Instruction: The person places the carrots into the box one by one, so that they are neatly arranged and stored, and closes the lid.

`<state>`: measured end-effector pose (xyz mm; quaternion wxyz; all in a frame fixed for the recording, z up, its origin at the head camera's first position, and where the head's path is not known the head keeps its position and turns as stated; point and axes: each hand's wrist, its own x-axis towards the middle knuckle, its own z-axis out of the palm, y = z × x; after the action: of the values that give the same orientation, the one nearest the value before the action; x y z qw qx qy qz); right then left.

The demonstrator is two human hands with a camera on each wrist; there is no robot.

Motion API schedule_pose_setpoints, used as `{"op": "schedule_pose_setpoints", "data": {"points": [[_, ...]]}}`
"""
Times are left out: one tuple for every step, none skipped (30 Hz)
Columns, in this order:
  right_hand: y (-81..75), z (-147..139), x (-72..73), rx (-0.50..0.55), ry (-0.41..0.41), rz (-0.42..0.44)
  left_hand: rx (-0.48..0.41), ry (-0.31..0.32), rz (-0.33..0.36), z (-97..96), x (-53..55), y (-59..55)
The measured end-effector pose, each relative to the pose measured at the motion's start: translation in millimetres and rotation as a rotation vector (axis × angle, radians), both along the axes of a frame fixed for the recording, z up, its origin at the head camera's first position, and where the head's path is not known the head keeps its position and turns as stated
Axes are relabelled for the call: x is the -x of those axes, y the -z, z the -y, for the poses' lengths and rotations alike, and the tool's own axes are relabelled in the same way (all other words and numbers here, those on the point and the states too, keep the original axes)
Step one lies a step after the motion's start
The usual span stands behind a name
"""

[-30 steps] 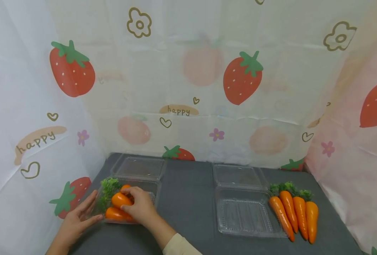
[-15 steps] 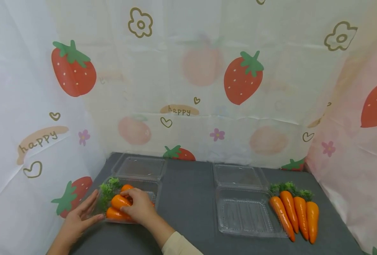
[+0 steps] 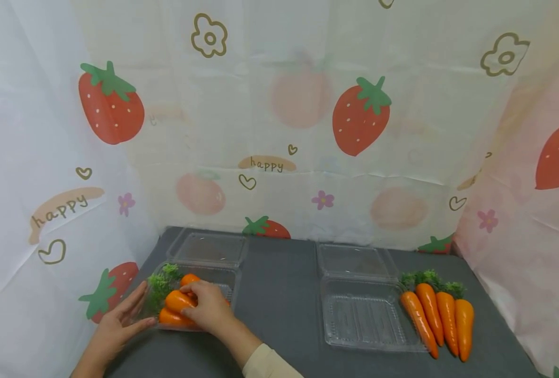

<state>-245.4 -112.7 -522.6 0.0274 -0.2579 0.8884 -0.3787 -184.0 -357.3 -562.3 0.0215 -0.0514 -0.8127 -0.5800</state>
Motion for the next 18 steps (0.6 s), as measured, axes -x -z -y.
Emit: {"op": "schedule_pose_setpoints", "data": {"points": [[-0.4,-1,-0.4,-0.009,-0.001,-0.005,0.001,-0.003,-0.007,-0.2,-0.6,-0.1],[-0.8,-1,-0.6,-0.02,-0.003,-0.011,0.003,-0.002,-0.014,-0.2,-1.0,-0.2],[-1.0,-2,-0.7,-0.023,-0.006,-0.008,0.004,-0.005,-0.021,-0.3,-1.5,-0.4],[-0.9,-2,-1.1,-0.026,-0.007,-0.004,0.004,-0.002,-0.026,-0.1,-2.0,-0.5],[-1.0,-3,-1.4,-0.028,-0.01,-0.001,0.002,-0.003,-0.026,-0.1,-2.3,-0.7],[-0.9,-4,-1.7,-0.026,-0.014,0.005,0.005,-0.003,-0.024,0.2,-2.4,-0.8],[-1.1,-5,-2.0,-0.024,-0.015,0.01,0.008,-0.004,-0.023,0.3,-2.4,-1.1],[-1.0,-6,-2.2,-0.023,-0.017,0.009,0.013,-0.005,-0.023,0.5,-2.2,-1.4],[-0.6,-7,-2.5,-0.016,-0.017,0.01,0.016,-0.007,-0.022,0.4,-1.9,-1.8],[-0.5,-9,-2.9,-0.015,-0.016,0.007,0.022,-0.007,-0.023,0.4,-1.5,-2.3],[-0.5,-10,-3.0,-0.013,-0.018,0.0,0.027,-0.008,-0.025,0.2,-1.0,-3.0],[-0.4,-12,-3.4,-0.01,-0.018,-0.001,0.035,-0.006,-0.028,0.1,-0.5,-3.7],[-0.3,-13,-3.7,-0.009,-0.017,-0.006,0.038,-0.006,-0.029,0.1,-0.1,-4.3],[-0.2,-14,-4.1,-0.008,-0.017,-0.007,0.039,-0.003,-0.028,0.1,0.4,-4.8],[-0.1,-16,-4.6,-0.006,-0.018,-0.006,0.042,-0.001,-0.027,0.1,0.7,-5.4],[-0.1,-18,-5.0,-0.007,-0.02,-0.006,0.047,0.001,-0.024,0.3,1.0,-5.8],[0.2,-19,-5.4,-0.006,-0.023,-0.004,0.052,0.002,-0.019,0.4,1.1,-6.0],[0.2,-21,-6.0,-0.004,-0.028,-0.002,0.062,0.002,-0.016,0.6,1.2,-6.1]]}}
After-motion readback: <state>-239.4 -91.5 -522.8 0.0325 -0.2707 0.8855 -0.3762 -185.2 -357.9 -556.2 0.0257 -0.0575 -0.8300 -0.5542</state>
